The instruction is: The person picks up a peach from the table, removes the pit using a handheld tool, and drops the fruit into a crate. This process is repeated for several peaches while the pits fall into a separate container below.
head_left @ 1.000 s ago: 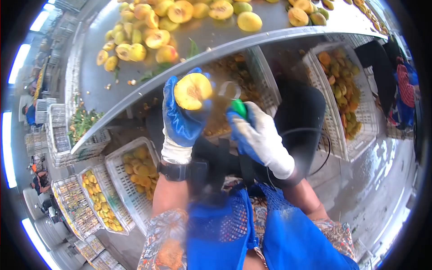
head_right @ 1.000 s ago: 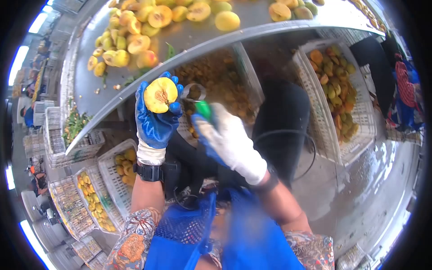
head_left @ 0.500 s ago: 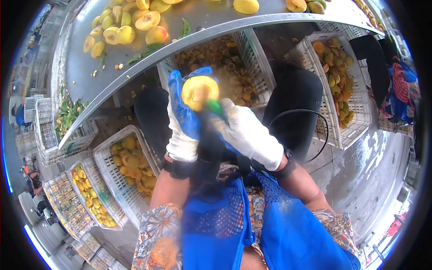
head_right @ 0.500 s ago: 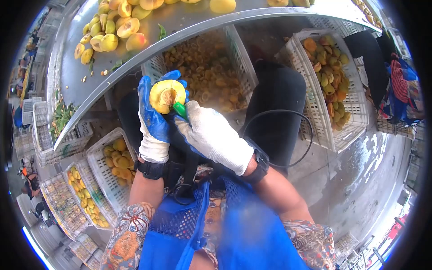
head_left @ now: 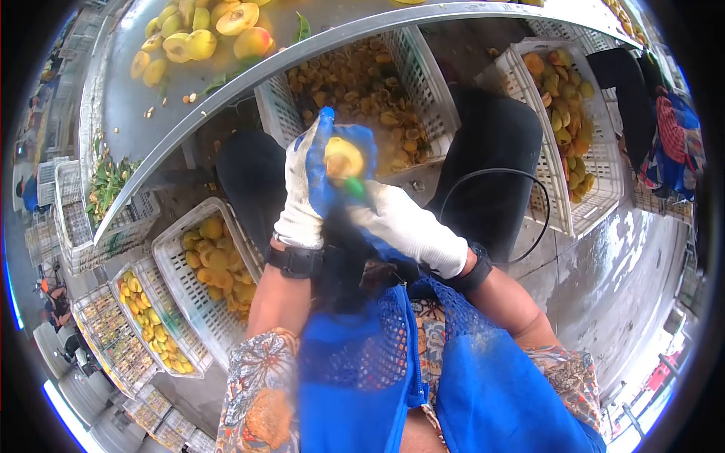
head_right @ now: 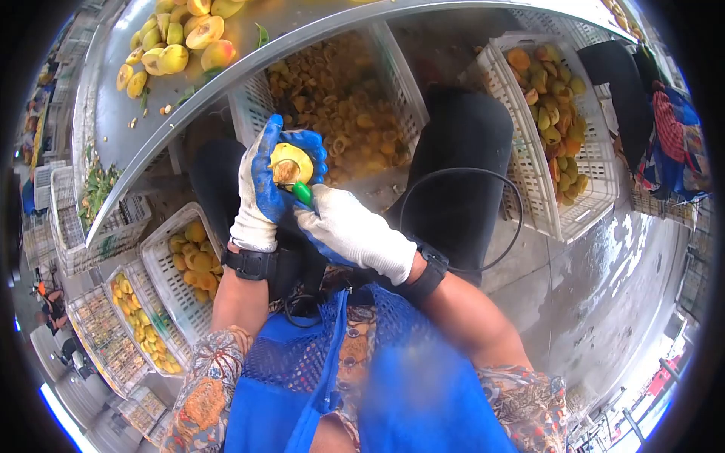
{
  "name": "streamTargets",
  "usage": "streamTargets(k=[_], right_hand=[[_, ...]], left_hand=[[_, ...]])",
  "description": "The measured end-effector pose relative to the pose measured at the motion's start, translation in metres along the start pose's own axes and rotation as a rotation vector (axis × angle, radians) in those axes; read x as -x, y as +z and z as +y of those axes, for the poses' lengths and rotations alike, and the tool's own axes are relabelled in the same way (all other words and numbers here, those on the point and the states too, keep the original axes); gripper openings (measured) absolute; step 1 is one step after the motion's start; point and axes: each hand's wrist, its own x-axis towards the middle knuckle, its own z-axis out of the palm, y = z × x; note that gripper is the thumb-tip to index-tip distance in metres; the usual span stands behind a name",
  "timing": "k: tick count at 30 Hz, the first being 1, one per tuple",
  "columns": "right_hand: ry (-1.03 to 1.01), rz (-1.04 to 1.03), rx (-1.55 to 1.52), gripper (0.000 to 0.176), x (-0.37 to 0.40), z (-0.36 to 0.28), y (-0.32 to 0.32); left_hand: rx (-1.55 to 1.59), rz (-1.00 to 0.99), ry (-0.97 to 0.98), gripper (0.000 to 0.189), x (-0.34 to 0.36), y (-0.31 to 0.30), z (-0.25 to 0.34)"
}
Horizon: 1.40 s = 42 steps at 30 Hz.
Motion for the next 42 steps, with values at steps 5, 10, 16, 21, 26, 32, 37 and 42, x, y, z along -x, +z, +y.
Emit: streamTargets(k=[5, 10, 16, 21, 26, 32, 37, 42], right_hand=[[0.029, -0.22, -0.412, 0.036, 0.004, 0.009, -0.006], [0.329, -0.347, -0.857, 0.038, 0.007, -0.009, -0.01], [0.276, -0.337, -0.748, 0.036, 0.008, -0.006, -0.008], [0.153, -0.119, -0.186, 0.036, -0.001, 0.002, -0.005], [-0.055, 0.098, 0.026, 0.028, -0.006, 0.01, 0.011], [0.259, -0.135, -0.314, 0.028, -0.008, 0.002, -0.004], [0.312, -0.26, -0.58, 0.033, -0.004, 0.006, 0.001], [0.384, -0.445, -0.91, 0.038, -0.001, 0.0, -0.018]], left_hand=[[-0.077, -0.127, -0.119, 0.053, -0.001, -0.009, 0.0], [0.602, -0.108, -0.296, 0.052, -0.005, -0.01, -0.005], [0.179, -0.001, -0.062, 0.052, -0.003, -0.014, -0.016], [0.174, 0.061, -0.084, 0.056, -0.004, -0.011, -0.014], [0.354, -0.056, -0.101, 0.059, -0.006, -0.02, -0.019], [0.131, -0.045, 0.057, 0.062, -0.002, -0.022, -0.035], [0.215, 0.033, -0.09, 0.063, -0.005, -0.013, -0.03], [0.012, -0.006, -0.155, 0.064, -0.008, -0.005, -0.012]])
